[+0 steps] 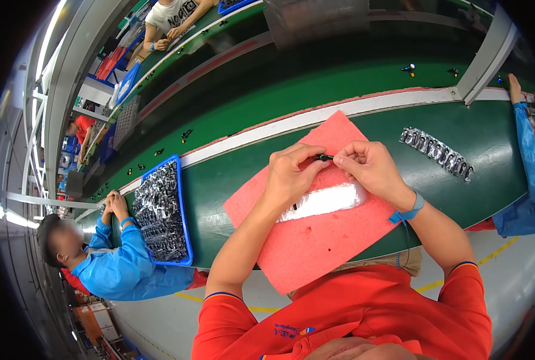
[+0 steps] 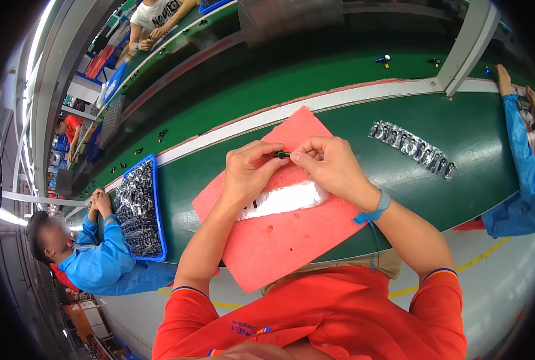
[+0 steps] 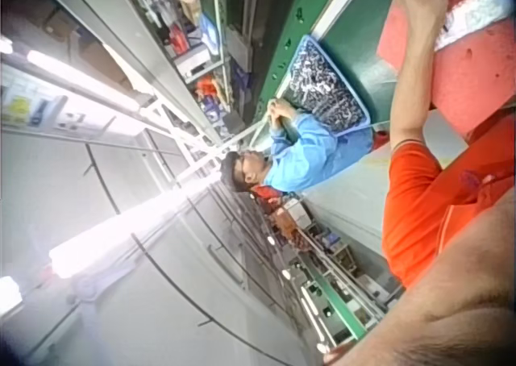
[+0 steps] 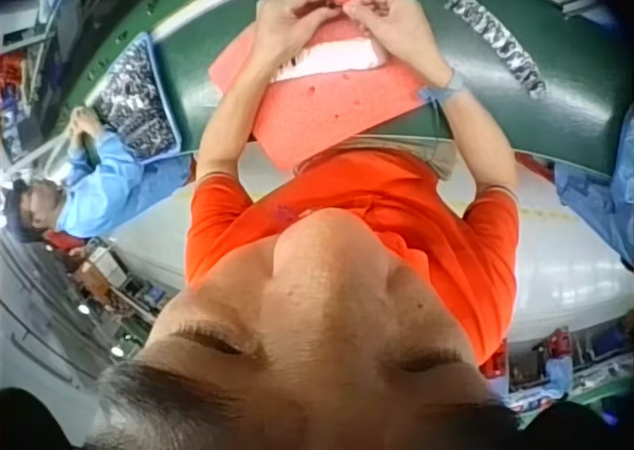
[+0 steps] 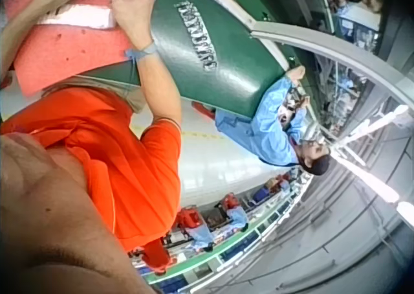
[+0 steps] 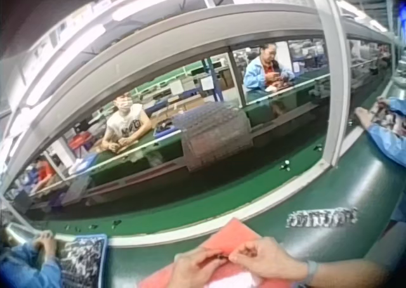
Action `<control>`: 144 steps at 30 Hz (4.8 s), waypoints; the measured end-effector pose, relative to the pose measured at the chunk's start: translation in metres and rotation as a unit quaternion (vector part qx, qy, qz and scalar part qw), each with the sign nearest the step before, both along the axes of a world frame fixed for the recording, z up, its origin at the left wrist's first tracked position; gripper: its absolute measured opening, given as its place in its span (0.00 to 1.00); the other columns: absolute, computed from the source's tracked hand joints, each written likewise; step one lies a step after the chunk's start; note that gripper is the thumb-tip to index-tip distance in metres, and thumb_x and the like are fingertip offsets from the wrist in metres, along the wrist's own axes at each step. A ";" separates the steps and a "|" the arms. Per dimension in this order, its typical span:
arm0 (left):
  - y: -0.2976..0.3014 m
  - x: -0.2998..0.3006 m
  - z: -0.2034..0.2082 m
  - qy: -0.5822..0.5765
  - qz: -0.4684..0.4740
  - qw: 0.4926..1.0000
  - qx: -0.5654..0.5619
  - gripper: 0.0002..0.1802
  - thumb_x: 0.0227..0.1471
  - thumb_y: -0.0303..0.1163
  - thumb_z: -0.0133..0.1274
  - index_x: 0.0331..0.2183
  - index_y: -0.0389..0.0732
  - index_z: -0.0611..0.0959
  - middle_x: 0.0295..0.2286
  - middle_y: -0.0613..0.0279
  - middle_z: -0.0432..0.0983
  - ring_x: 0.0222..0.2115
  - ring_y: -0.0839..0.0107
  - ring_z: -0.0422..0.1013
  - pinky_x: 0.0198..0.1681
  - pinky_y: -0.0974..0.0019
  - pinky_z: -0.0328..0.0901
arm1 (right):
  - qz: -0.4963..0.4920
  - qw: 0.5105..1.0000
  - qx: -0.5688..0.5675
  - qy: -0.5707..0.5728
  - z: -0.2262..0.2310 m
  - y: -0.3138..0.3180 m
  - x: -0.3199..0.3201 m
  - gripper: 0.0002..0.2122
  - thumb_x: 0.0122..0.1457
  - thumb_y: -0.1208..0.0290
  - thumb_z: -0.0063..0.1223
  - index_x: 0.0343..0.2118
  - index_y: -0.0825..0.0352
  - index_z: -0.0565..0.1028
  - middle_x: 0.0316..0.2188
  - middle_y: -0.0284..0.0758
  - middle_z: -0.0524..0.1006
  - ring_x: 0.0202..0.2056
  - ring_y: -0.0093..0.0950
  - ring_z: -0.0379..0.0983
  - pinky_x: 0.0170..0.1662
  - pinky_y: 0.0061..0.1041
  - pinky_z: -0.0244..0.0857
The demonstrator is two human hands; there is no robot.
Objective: The recorder is assembling small electronic components by placing them into a white template on an assembly line.
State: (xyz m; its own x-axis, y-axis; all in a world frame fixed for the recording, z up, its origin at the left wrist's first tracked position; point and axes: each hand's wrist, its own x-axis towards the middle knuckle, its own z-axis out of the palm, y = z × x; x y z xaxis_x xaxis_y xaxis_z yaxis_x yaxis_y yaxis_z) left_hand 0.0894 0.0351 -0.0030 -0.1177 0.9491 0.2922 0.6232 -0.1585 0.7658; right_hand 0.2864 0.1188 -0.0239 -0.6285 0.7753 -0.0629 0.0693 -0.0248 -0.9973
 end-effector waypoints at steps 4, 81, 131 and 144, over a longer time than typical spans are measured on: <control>0.000 0.000 -0.003 0.012 -0.008 1.000 0.019 0.13 0.48 0.21 0.69 0.39 0.34 0.89 0.34 0.53 0.86 0.33 0.64 0.83 0.38 0.66 0.76 | 0.003 1.000 -0.013 -0.009 -0.001 0.000 0.000 0.09 0.63 0.71 0.62 0.35 0.74 0.83 0.25 0.30 0.82 0.26 0.15 0.73 0.30 0.20 0.69; -0.003 -0.006 -0.005 -0.138 -0.056 0.987 0.067 0.20 0.50 0.15 0.67 0.47 0.31 0.86 0.40 0.54 0.85 0.42 0.68 0.81 0.50 0.66 0.73 | 0.014 0.991 0.006 0.133 0.014 -0.011 0.001 0.18 0.63 0.85 0.59 0.55 0.74 0.73 0.50 0.41 0.79 0.48 0.24 0.79 0.53 0.23 0.76; -0.004 -0.008 -0.005 -0.170 -0.055 0.984 -0.019 0.08 0.53 0.20 0.67 0.37 0.32 0.89 0.36 0.57 0.85 0.38 0.72 0.78 0.46 0.69 0.72 | -0.044 0.991 0.104 0.065 0.016 -0.017 0.000 0.06 0.62 0.82 0.61 0.41 0.75 0.81 0.38 0.37 0.85 0.39 0.21 0.81 0.43 0.21 0.77; 0.007 -0.029 0.008 -0.080 0.060 0.995 -0.005 0.07 0.53 0.22 0.66 0.36 0.33 0.89 0.38 0.58 0.85 0.41 0.70 0.79 0.48 0.68 0.71 | -0.079 0.983 0.151 0.069 0.017 -0.016 -0.004 0.08 0.62 0.78 0.63 0.42 0.73 0.80 0.34 0.41 0.85 0.36 0.25 0.84 0.39 0.23 0.77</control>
State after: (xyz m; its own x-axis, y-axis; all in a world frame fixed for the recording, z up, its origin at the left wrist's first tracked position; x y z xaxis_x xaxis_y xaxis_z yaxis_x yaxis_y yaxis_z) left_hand 0.0606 0.0416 0.0047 -0.2753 0.9282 0.2503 0.5072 -0.0810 0.8580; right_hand 0.2827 0.1032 -0.0069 -0.4846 0.8344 0.2625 -0.0476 0.2745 -0.9604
